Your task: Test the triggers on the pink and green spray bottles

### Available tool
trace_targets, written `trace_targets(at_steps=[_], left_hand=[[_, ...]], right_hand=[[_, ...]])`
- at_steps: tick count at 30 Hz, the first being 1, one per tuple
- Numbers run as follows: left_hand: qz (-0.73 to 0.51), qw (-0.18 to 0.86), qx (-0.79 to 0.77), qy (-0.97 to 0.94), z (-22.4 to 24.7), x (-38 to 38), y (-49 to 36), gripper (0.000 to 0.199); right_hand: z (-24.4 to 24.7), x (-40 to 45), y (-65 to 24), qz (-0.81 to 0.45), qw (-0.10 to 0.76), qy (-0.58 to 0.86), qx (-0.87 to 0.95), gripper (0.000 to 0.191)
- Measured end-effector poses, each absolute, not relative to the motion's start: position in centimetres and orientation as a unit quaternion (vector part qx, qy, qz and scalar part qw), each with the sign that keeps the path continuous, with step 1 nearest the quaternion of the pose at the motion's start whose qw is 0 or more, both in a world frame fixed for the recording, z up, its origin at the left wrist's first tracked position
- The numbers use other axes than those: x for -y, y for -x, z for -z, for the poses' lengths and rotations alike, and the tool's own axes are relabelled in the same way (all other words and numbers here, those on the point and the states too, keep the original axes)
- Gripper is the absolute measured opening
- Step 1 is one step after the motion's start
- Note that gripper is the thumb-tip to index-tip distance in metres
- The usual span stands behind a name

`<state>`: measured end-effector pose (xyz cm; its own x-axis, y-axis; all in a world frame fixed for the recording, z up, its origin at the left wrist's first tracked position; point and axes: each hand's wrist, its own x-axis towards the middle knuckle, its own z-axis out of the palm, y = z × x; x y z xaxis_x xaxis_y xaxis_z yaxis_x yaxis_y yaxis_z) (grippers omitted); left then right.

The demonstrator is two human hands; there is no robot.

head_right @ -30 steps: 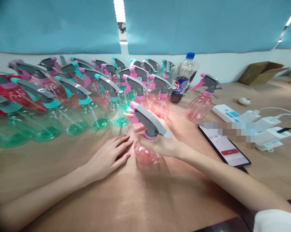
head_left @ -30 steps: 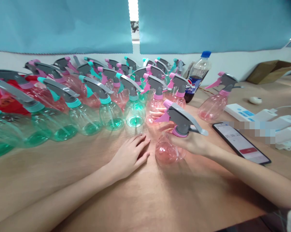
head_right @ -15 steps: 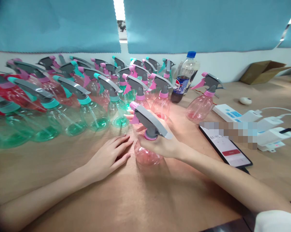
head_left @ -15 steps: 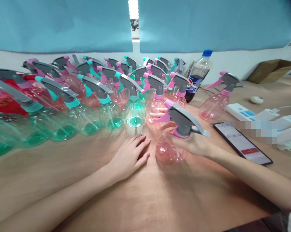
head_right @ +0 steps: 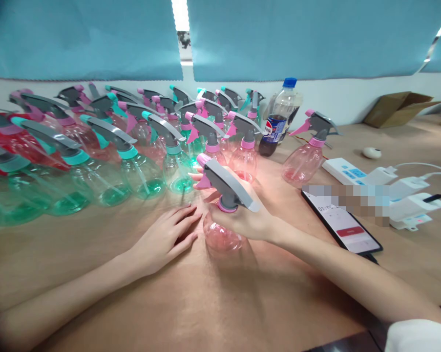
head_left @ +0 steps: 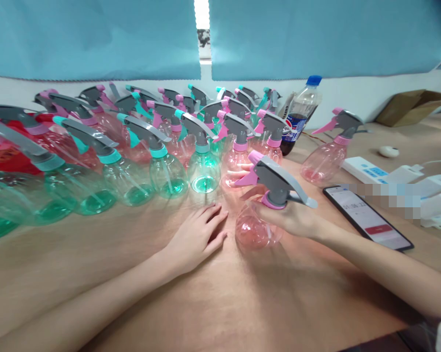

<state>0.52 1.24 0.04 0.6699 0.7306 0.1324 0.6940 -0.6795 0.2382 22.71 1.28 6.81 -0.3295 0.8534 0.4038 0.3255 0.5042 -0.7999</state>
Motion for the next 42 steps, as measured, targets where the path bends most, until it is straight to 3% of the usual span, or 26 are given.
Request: trace_targets(at_steps=[6, 16, 24, 32, 42], left_hand=[[-0.12, 0.09, -0.389, -0.909, 0.09, -1.29, -0.46, 0.044], [-0.102, 0.077, -0.393, -0.911, -0.01, -1.18, -0.45, 0.045], [-0.101, 0.072, -0.39, -0.912, 0.09, -1.24, -0.43, 0.045], [-0.107, 0.073, -0.387, -0.913, 0.07, -1.22, -0.48, 0.046], [-0.116, 0.086, -0.387, -0.911, 0.05, -1.27, -0.43, 0.045]], right_hand=[[-6.74, -1.29, -23.03, -0.29, 0.409, 0.403, 0.766, 0.038], [-6.48, -1.58, -22.9, -0.269, 0.44, 0.371, 0.772, 0.033], [-6.15, -1.45, -23.09, -0.26, 0.415, 0.411, 0.769, 0.033], [-6.19, -1.43, -23.06, -0.264, 0.41, 0.414, 0.768, 0.041], [-6.65, -1.46, -22.82, -0.259, 0.415, 0.397, 0.777, 0.03]])
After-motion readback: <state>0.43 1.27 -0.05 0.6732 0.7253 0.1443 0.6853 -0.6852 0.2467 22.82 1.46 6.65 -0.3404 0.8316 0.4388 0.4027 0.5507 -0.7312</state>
